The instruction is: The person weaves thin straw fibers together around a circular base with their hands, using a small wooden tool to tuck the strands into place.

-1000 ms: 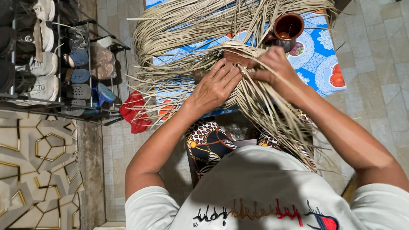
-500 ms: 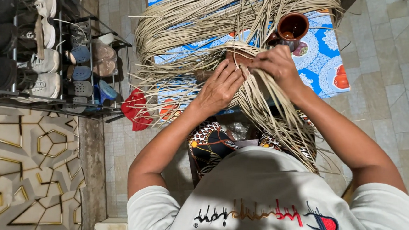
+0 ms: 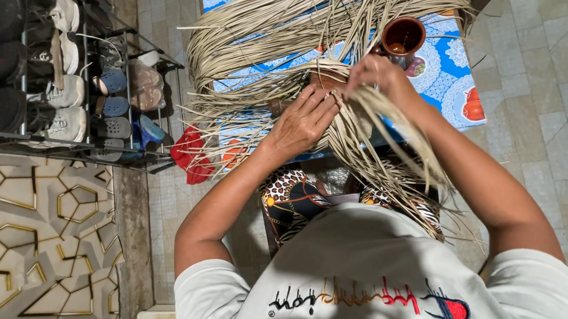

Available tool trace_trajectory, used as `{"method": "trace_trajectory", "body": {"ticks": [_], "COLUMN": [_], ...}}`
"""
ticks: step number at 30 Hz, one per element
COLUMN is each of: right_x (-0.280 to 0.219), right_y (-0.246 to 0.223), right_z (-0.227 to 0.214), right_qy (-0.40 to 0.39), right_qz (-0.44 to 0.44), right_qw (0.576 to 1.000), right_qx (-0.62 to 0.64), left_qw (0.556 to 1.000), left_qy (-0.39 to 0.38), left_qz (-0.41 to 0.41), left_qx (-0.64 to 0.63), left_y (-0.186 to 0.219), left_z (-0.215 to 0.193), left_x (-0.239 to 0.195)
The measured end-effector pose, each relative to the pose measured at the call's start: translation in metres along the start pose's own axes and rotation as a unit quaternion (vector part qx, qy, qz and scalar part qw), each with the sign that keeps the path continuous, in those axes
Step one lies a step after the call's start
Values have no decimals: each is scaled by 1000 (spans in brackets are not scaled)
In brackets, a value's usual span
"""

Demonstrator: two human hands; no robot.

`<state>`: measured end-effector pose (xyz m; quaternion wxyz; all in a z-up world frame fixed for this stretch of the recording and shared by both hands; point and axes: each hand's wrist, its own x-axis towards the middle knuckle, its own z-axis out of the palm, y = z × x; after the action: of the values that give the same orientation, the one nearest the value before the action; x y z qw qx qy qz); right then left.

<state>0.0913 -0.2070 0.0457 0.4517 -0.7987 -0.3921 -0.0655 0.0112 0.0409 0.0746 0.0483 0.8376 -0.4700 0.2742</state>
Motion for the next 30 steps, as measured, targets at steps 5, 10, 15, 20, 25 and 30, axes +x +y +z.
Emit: {"method": "trace_trajectory", "body": {"ticks": [5,10,15,20,25,30], "right_x": [-23,-16,23,27,16,-11], "right_y": [-42,-22,-12,18,-4,-53], "right_z": [-11,-5,4,6,-13,-34], "right_qy": [-5,59,47,-78,-54,-48], "right_qz": [-95,-142,-61,63,136,24], "right_qw": [988,981,996,995,984,998], "right_qx": [-119,-120,-53,27,105,14], "left_qw": [999,999,999,999,1000,994], "left_qy": [-3,-17,-7,-26,-17,105], "left_qz": [-34,-41,-25,-16,-19,-38], "left_qx": [-24,11,33,18,13,9], "left_y": [7,13,10,9,9,6], "left_z": [-6,-3,0,-15,-31,7], "left_x": [3,6,6,14,25,18]}}
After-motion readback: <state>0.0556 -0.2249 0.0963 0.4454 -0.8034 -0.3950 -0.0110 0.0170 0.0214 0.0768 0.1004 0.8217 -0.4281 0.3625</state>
